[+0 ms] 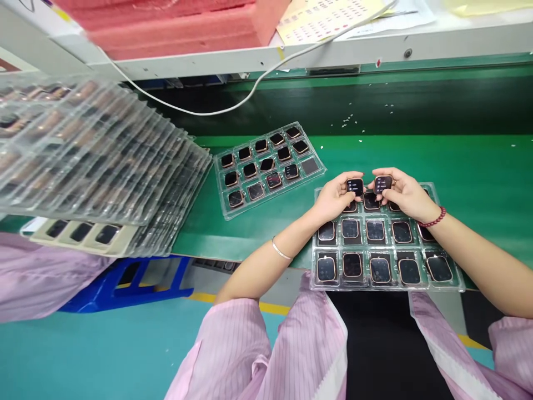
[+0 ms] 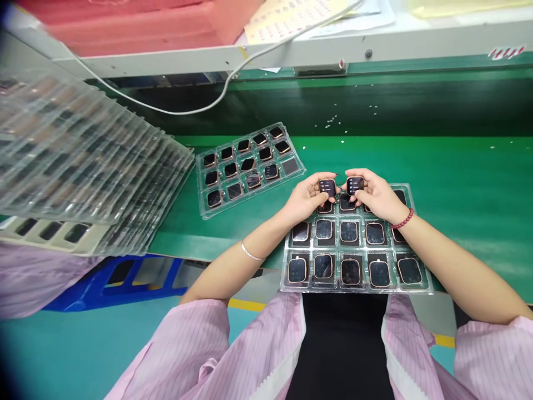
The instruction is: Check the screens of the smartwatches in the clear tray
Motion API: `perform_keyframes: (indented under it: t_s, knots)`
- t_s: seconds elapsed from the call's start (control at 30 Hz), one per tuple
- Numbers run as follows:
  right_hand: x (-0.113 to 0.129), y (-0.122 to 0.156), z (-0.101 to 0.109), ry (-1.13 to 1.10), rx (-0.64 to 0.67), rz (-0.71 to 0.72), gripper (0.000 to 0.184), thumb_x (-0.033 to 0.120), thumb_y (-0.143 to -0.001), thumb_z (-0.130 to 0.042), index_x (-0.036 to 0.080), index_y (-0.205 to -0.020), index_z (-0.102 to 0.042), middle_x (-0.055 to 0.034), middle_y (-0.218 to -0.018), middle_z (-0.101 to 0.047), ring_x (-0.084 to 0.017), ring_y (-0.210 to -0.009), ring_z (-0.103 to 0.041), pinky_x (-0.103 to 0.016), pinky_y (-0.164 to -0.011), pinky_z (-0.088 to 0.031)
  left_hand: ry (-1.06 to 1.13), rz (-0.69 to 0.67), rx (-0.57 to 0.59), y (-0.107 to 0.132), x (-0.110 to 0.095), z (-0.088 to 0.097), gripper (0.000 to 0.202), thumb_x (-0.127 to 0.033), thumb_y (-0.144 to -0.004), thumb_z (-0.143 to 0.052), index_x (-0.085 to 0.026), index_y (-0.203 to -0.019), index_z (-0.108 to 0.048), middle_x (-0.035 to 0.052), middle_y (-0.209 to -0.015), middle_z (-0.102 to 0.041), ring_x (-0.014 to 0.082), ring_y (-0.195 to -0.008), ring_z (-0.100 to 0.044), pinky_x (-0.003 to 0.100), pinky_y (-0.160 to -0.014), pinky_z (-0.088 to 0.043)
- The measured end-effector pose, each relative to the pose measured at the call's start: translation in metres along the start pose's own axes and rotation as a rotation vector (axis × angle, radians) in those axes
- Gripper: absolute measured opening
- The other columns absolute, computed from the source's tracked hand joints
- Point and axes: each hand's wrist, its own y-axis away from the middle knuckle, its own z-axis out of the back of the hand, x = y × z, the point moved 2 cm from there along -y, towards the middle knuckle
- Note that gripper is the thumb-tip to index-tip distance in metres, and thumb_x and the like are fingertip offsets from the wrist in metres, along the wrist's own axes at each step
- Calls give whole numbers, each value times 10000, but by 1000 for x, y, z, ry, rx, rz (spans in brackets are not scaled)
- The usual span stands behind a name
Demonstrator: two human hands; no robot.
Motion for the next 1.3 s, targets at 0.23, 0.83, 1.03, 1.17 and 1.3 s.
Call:
perform_keyframes:
  t_s: [0.23, 0.83, 1.03, 1.17, 1.3]
  knots:
    - [3, 2, -1, 16, 14, 2, 457, 232, -774, -709, 262, -1222, -627, -55, -1120, -748, -196, -813, -717, -324, -655, -609, 10, -38, 6, 3, -3, -2, 484, -151, -807, -654, -199, -1282, -579, 84, -1132, -721, 192, -1004, -719, 321, -840, -595]
    - [0, 1, -1, -21, 30, -27, 247, 280, -902, -640, 189, -1129, -680, -70, -983, -782, -142, -686, -697, -285, -643, -601, -14, 61, 1, 4, -8, -5, 263, -150, -906, -537, -131, -1141, -653, 48, -912, -736, 88, -646, -668, 220, -644, -557]
    - [-1, 1, -2, -23, 43, -17, 250, 280, -911, -624, 182, -1137, -668, -71, -986, -778, -139, -687, -697, -288, -642, -604, -46, 43, 8, 4, -10, -5, 252, -160, -900, -549, -128, -1123, -663, 57, -908, -751, 88, -631, -666, 212, -618, -551]
    - [-2, 1, -2, -29, 45, -15, 237, 260, -916, -616, 189, -1135, -670, -60, -984, -779, -139, -694, -703, -293, -654, -609, -26, 58, 13, 4, -9, -5, 260, -159, -906, -540, -124, -1135, -658, 65, -927, -752, 99, -653, -677, 237, -652, -568]
    - [-2, 1, -2, -39, 40, -13, 231, 252, -914, -612, 186, -1129, -664, -62, -979, -786, -133, -683, -703, -279, -636, -607, -37, 52, 2, 4, -9, -4, 264, -170, -910, -544, -129, -1145, -656, 74, -942, -757, 110, -663, -685, 247, -649, -567]
